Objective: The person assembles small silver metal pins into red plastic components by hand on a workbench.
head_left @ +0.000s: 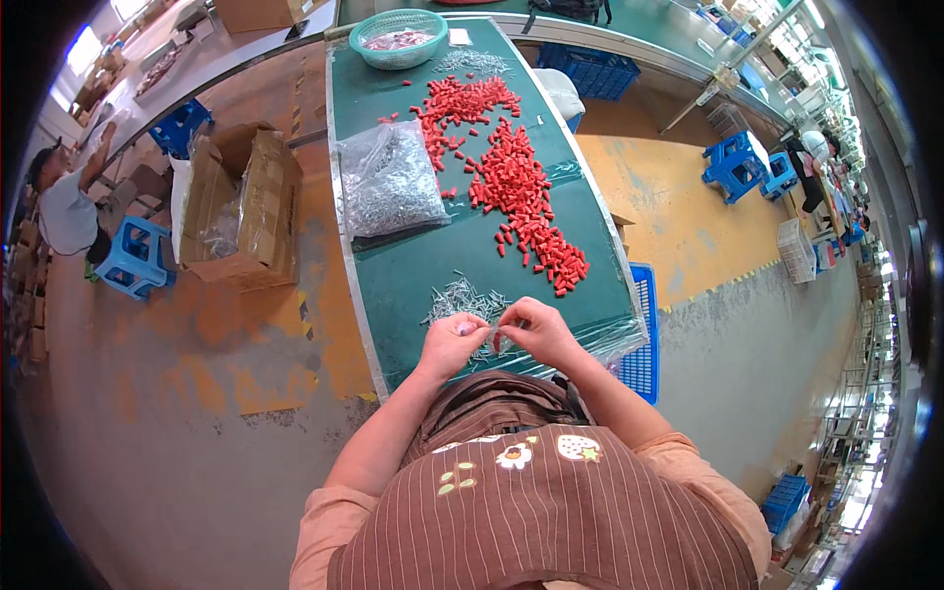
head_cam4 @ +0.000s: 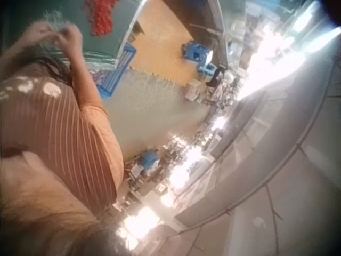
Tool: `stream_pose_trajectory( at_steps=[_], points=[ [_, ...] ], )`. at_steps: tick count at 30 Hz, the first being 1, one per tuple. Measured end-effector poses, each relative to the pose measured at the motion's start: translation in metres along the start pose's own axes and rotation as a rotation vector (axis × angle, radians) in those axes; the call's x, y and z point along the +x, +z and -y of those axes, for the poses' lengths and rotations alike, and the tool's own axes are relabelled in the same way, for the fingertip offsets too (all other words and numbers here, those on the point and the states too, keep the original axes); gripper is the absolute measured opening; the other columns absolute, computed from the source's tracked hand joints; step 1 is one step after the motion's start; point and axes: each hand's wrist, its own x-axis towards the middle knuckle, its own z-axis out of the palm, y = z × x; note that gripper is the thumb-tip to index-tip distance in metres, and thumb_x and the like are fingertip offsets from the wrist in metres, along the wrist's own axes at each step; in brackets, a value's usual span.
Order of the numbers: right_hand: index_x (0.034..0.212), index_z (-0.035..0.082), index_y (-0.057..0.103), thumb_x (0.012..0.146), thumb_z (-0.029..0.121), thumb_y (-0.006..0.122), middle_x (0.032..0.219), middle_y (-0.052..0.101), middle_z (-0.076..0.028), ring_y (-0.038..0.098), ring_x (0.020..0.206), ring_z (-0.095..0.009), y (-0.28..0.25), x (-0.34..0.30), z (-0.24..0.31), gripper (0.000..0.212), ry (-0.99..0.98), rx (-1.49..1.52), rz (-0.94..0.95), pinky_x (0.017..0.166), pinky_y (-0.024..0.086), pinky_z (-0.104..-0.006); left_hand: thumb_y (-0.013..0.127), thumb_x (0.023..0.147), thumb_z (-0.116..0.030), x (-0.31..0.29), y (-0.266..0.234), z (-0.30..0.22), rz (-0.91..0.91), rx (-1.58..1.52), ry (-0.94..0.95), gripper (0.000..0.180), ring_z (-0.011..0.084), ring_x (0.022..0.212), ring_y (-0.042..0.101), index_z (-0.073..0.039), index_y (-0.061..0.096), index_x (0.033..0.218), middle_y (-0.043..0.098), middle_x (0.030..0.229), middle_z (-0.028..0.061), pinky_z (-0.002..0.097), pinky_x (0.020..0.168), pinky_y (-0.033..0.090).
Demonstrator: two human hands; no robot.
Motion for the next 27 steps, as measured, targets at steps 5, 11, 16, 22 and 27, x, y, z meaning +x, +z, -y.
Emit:
stream_pose_trajectory(
  at_steps=[5,11,16,22,27],
  points=[
    [0.087,0.0,0.062,0.078,0.001,0.061,0.084,0.062,-0.006,0.059,0.077,-0.011,-0.004,-0.003,-0.016,0.01,0.134,0.25,-0.058,0.069,0.048,-0.0257,0.066,0.079,-0.009,0.003,0.005,-0.003,-0.005,-0.152,-0.033,0.008,0.0005,0.059,0.044,-0.002,0.066,0.083,0.053,0.066,-0.0077,0.0171,0.052,0.035],
    [0.097,0.0,0.059,0.078,0.001,0.061,0.088,0.063,-0.007,0.06,0.082,-0.012,-0.001,-0.002,-0.022,0.019,0.166,0.379,-0.081,0.075,0.049,-0.0257,0.065,0.08,-0.009,0.004,0.009,-0.004,-0.001,-0.281,-0.031,0.008,0.0004,0.057,0.043,-0.003,0.065,0.085,0.052,0.065,-0.0084,0.0164,0.05,0.033],
    [0.099,0.001,0.058,0.078,0.001,0.059,0.088,0.062,-0.006,0.059,0.084,-0.011,0.004,-0.003,-0.02,0.02,0.173,0.367,-0.093,0.076,0.049,-0.0262,0.066,0.08,-0.009,0.003,0.005,-0.012,0.016,-0.22,-0.029,0.008,0.0003,0.054,0.042,-0.003,0.065,0.084,0.053,0.064,-0.0078,0.0168,0.048,0.032],
    [0.099,-0.002,0.056,0.08,0.0,0.06,0.086,0.062,-0.006,0.06,0.08,-0.011,0.009,-0.006,-0.001,0.019,0.153,0.419,-0.019,0.072,0.05,-0.0255,0.066,0.08,-0.009,-0.002,0.01,-0.012,0.056,-0.287,-0.022,0.008,0.0024,0.058,0.049,-0.002,0.065,0.084,0.059,0.069,-0.003,0.0171,0.052,0.039],
    [0.097,-0.001,0.057,0.08,0.001,0.062,0.086,0.062,-0.006,0.06,0.08,-0.01,0.005,-0.014,-0.012,0.018,0.166,0.386,-0.043,0.071,0.05,-0.0256,0.066,0.081,-0.008,0.001,0.02,-0.011,0.097,-0.257,0.023,0.009,0.003,0.064,0.051,0.0,0.065,0.084,0.062,0.074,-0.0015,0.0173,0.058,0.042]
  ],
)
